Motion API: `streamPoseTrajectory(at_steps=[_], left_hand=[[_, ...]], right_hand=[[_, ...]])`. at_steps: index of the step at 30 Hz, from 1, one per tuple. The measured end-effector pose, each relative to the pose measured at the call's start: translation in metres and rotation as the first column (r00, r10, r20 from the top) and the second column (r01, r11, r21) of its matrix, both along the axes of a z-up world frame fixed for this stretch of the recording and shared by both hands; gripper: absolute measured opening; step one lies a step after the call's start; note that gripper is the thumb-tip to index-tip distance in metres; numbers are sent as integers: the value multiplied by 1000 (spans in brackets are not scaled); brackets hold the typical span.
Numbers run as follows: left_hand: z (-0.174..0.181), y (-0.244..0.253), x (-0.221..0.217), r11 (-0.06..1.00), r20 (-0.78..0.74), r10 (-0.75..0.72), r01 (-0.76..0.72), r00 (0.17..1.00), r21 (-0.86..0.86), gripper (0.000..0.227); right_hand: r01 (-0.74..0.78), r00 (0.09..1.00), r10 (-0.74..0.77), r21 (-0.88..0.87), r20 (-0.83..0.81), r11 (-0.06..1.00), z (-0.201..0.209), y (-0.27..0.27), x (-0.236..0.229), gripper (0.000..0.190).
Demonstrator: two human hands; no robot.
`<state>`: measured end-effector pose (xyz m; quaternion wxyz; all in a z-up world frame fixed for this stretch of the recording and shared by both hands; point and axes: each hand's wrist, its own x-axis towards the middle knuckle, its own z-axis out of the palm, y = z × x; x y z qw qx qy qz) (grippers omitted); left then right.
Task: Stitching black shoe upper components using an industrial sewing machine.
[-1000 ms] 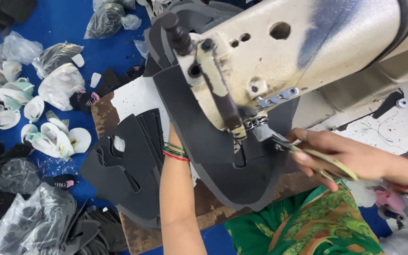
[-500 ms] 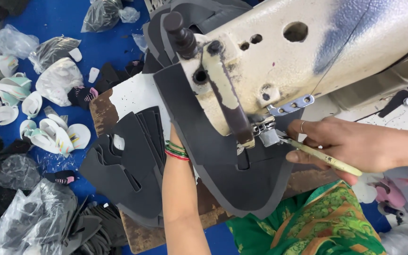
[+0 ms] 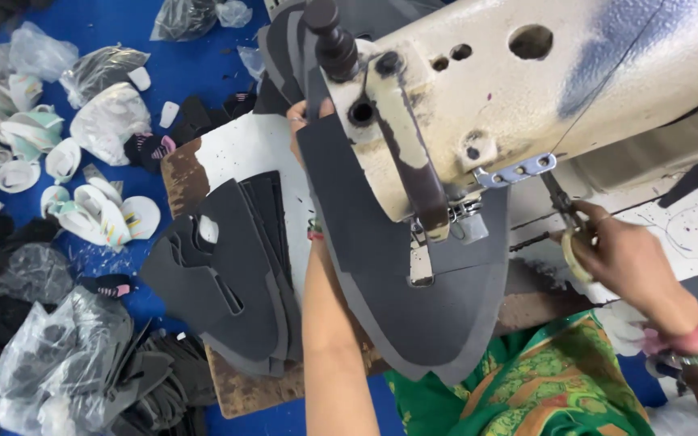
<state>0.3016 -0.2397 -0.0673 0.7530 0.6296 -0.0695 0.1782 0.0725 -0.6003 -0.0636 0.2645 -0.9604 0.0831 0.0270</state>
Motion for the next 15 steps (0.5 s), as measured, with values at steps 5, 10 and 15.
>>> streamPoseTrajectory(at_steps=[5, 10, 15], left_hand=[[-53, 41, -24, 992, 54, 105, -108, 993, 63, 54], [-8, 15, -171, 949, -242, 107, -172, 964, -264, 59], [42, -19, -244, 999, -192, -4, -5, 981, -46, 57]], right_hand=[[-7, 999, 19, -411, 27, 912, -30, -29, 15, 42], [-1, 941, 142, -415, 308, 910, 48, 24, 8, 31], [-349, 930, 186, 602, 318, 718, 121, 103, -28, 26]])
